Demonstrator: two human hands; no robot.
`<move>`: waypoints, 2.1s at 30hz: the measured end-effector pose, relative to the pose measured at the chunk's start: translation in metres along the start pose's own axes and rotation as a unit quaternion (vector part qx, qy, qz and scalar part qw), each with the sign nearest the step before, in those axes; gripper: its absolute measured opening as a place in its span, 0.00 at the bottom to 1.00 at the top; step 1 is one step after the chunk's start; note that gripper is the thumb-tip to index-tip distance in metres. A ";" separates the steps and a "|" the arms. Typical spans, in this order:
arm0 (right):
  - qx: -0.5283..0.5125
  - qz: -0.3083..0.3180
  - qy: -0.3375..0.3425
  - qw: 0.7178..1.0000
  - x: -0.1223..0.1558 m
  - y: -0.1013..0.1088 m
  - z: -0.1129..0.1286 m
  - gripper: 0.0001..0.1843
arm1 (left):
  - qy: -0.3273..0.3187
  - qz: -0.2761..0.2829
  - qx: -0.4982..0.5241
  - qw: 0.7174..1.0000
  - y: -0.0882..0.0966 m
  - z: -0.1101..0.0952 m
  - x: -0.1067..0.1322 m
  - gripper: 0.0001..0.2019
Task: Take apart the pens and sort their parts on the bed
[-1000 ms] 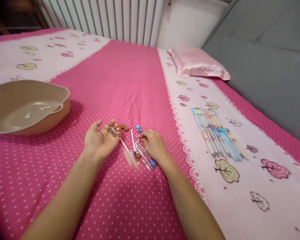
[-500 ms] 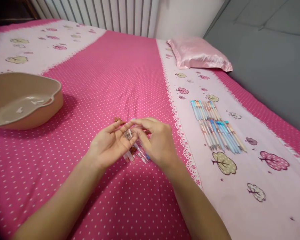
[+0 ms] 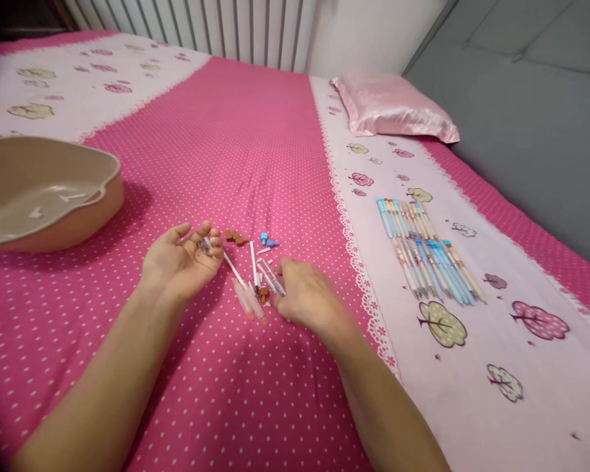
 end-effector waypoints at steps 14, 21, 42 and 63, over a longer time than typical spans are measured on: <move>0.043 -0.051 -0.036 0.997 -0.012 -0.009 -0.008 0.13 | 0.018 0.008 -0.011 1.000 0.001 0.003 -0.001 0.12; -0.038 -0.013 0.028 0.999 -0.009 0.000 -0.017 0.04 | 0.022 0.019 -0.013 0.999 0.002 0.003 -0.001 0.13; 0.035 -0.182 -0.069 0.980 -0.019 -0.001 -0.032 0.15 | 0.025 0.007 -0.013 1.000 0.002 0.001 -0.002 0.14; -0.064 -0.202 0.164 0.963 -0.032 -0.025 -0.010 0.15 | 0.024 0.018 -0.002 1.000 0.006 0.000 -0.003 0.13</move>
Point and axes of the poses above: each hand's wrist, its own x-axis away from the middle knuckle, its own y-axis out of the back of the hand, z = x × y, the point moved 1 cm from there along -x, towards the middle knuckle, and after that the axes turned 6 degrees about y, right-handed, at the moved point
